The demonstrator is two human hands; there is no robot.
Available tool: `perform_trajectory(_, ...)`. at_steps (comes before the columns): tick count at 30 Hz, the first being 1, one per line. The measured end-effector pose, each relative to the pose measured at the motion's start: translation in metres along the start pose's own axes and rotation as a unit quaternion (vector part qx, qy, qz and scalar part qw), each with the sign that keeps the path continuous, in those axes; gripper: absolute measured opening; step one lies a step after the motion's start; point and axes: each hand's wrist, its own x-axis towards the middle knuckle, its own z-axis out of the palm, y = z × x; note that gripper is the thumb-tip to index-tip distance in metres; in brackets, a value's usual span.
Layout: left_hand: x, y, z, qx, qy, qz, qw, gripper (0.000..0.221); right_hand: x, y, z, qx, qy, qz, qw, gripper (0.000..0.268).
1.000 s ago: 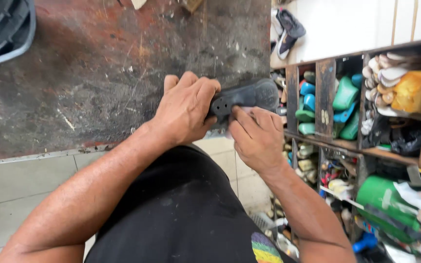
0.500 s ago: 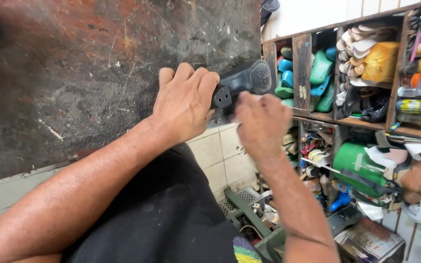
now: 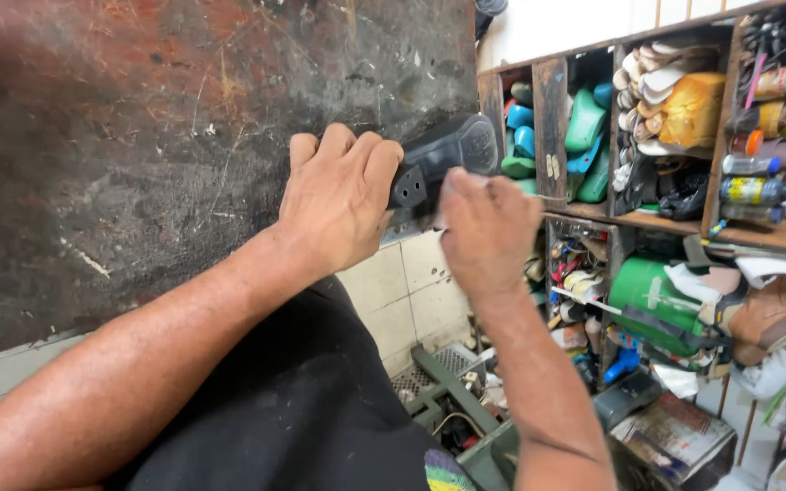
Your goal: Sanding the bottom of a shoe sole with sandpaper
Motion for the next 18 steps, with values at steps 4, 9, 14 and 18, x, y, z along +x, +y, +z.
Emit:
perform_trajectory(4, 0.005, -0.004, 0.002, -0.009, -0.01, 0.003, 1.0, 0.054, -0.006, -0.014, 0.023, 0.027, 0.003, 0.011, 1.0, 0.016)
perform_trajectory(9, 0.003, -0.002, 0.003, -0.015, -0.008, -0.002, 1.0, 0.052, 0.016, 0.016, 0.015, 0.056, 0.01, 0.003, 0.998, 0.017)
perform_trajectory(14, 0.003, -0.001, 0.002, -0.018, -0.014, -0.02, 1.0, 0.051, 0.036, 0.052, 0.012, 0.103, 0.023, -0.006, 0.994, 0.02)
perform_trajectory(18, 0.005, 0.001, -0.004, -0.017, -0.028, -0.024, 0.999, 0.051, 0.017, 0.094, 0.022, 0.225, 0.013, 0.019, 0.974, 0.018)
